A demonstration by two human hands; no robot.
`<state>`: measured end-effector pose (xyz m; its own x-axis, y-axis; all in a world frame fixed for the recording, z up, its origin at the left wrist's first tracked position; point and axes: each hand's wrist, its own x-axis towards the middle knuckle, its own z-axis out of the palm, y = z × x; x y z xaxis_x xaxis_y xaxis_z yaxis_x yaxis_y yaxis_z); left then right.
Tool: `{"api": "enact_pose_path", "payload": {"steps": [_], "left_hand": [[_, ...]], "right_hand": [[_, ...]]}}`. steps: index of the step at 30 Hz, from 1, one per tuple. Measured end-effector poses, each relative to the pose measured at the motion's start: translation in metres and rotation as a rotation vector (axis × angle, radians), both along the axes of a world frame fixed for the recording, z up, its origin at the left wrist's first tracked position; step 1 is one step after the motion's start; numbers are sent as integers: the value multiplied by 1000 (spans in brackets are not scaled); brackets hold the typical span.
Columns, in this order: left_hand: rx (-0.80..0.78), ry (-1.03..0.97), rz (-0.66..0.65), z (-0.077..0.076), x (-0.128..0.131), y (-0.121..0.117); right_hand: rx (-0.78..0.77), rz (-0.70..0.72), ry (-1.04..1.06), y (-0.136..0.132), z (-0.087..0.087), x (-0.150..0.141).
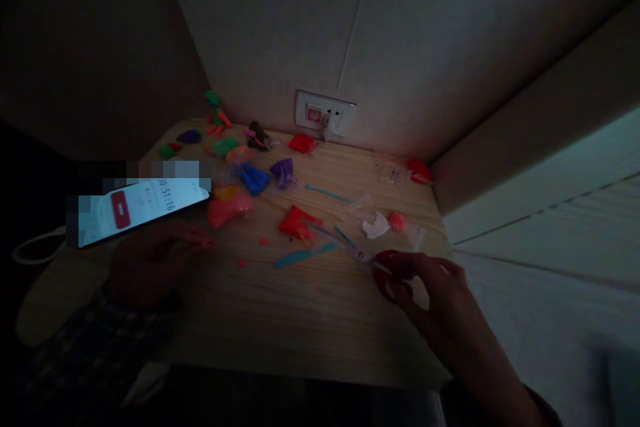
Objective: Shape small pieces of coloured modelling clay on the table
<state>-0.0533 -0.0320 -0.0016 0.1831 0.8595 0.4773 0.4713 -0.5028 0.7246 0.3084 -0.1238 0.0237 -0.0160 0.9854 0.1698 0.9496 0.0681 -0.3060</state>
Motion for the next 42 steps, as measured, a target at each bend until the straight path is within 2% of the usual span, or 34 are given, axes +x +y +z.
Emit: {"api": "enact_pose_path", "payload": {"steps": [4,9,14,21,27,33,42], "left_hand": [[-87,-14,-26,2,1,-2],[-323,-191,-21,0,9,-4],[-448,-295,-192,5,17,-3],[-492,-267,-230,10,19,-3],[-546,-320,-243,8,18,-5],[-507,-293,-236,7,18,-7],[-751,-577,-311,13,22,-7]], "right_hand": [[-147,115,43,-13,-2,-18],[-116,184,42,-5,-5,-39],[-105,172,50,-1,-5,-49],[-107,139,101,-1,-9,-56],[-194,157,156,3,-8,-65],[-287,177,245,5,-10,-68],[-370,171,307,7,-13,-69]]}}
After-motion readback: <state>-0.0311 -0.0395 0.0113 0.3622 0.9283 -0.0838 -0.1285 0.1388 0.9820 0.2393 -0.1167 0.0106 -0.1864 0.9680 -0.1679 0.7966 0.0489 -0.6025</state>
